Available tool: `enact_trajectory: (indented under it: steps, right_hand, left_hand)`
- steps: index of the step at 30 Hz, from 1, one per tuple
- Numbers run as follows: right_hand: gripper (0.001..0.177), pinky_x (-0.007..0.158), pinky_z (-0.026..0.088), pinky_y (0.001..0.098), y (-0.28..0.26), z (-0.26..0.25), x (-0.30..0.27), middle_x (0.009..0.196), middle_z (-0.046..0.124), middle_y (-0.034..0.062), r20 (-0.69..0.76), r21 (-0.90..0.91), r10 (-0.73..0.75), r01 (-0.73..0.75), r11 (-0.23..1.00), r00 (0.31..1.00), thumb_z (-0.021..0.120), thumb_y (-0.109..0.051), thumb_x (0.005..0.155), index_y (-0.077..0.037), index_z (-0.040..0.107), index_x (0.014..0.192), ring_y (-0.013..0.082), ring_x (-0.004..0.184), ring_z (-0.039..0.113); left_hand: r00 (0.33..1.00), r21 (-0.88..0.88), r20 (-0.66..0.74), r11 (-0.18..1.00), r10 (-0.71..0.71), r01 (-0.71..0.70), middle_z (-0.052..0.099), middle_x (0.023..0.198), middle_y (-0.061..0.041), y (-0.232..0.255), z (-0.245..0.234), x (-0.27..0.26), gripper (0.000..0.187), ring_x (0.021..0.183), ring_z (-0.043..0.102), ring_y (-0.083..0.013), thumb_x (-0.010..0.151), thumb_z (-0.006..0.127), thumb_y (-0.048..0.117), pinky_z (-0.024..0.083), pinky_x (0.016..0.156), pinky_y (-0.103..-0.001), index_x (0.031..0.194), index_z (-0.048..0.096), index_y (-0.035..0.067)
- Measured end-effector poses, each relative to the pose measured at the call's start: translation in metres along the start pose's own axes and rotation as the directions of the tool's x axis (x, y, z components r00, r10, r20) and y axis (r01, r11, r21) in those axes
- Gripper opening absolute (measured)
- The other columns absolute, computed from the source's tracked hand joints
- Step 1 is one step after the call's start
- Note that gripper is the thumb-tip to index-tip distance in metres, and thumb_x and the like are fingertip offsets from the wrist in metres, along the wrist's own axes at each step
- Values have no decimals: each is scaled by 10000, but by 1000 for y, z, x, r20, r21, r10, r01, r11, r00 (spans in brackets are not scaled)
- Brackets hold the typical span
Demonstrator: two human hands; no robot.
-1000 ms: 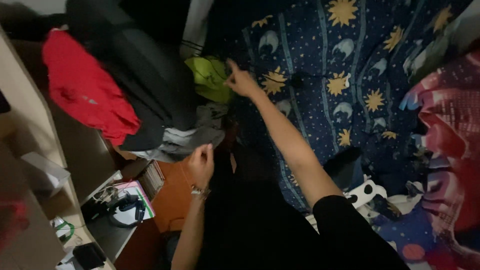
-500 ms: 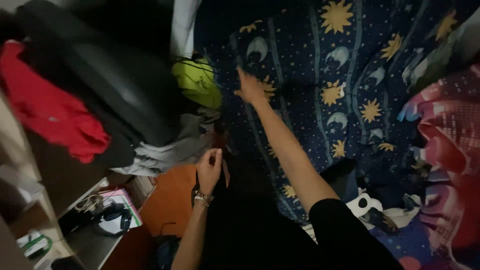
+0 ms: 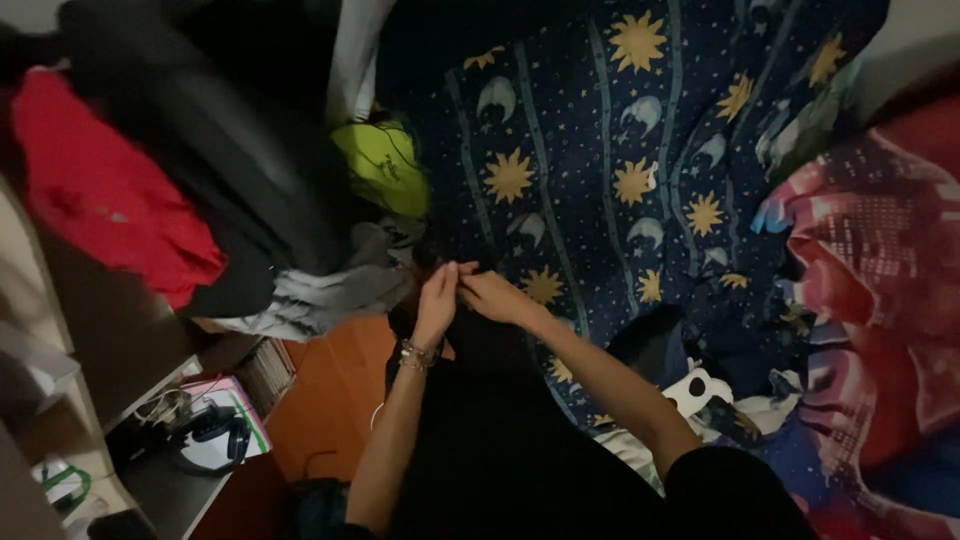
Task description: Tidying a bedroom by picking up clothes, hats, and other items from the bed and moving them to a chair or side table.
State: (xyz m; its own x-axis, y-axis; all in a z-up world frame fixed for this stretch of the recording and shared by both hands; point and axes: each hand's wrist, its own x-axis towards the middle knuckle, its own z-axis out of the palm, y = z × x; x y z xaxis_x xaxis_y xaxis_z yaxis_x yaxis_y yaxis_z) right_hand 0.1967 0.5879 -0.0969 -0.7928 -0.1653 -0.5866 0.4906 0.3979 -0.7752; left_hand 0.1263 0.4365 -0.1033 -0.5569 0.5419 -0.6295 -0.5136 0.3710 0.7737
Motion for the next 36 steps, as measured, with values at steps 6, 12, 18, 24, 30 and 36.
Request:
enact_trajectory:
  steps: [6, 12, 18, 24, 30, 36]
  right_hand:
    - [237, 806, 530, 501, -14, -3, -13, 956, 752, 137, -274, -320, -377, 285, 903, 885, 650, -296, 981, -68, 711, 1010, 362, 931, 705]
    - [305, 731, 531, 411, -33, 14, -12, 932, 698, 162, -41, 48, -132, 134, 990, 990, 575, -298, 1091, -15, 687, 1117, 287, 838, 695]
    - [252, 689, 620, 319, -138, 17, 27, 1080, 706, 23, -155, 680, -179, 237, 694, 971, 510, -273, 1060, -47, 585, 1141, 152, 958, 698]
    - [155, 719, 613, 268, -343, -15, 62, 1043, 700, 37, -359, 445, -326, 468, 763, 874, 503, -169, 1082, -29, 570, 1093, 112, 891, 686]
    - [168, 755, 608, 286, -432, -8, 128, 1073, 701, 81, -507, 198, -485, 644, 738, 712, 575, -147, 1099, -2, 616, 1174, 127, 893, 678]
    - [489, 1010, 503, 431, -342, 25, 220, 1268, 664, 234, -510, -336, -446, 307, 890, 736, 728, -157, 888, -19, 605, 1340, 379, 1197, 629]
  left_hand:
    - [954, -56, -200, 969, 224, -240, 792, 972, -176, 115, -54, -57, 497, 792, 636, -221, 1173, 329, 351, 487, 757, -339, 1003, 601, -28]
    - [847, -218, -380, 854, 373, -473, 713, 829, -123, 181, -148, -94, 403, 778, 708, -206, 1147, 363, 342, 589, 788, -351, 961, 551, 38]
    - [809, -252, -419, 804, 412, -539, 736, 1010, -94, 202, -231, -110, 419, 940, 699, -194, 1128, 372, 352, 568, 881, -348, 1034, 617, 26]
    - [601, -238, -425, 557, 677, -796, 612, 933, -38, 235, -302, -132, 311, 878, 612, -168, 1199, 431, 318, 546, 860, -364, 1116, 552, 44]
    - [429, -27, -594, 516, 680, -856, 587, 994, -80, 280, -372, -131, 315, 900, 565, -203, 1174, 479, 299, 527, 887, -402, 1253, 572, 8]
    - [553, 789, -328, 544, 766, -285, 544, 1512, -270, 171, -386, -45, 558, 1433, 500, -423, 1087, 607, 377, 400, 1211, -493, 1483, 481, 3]
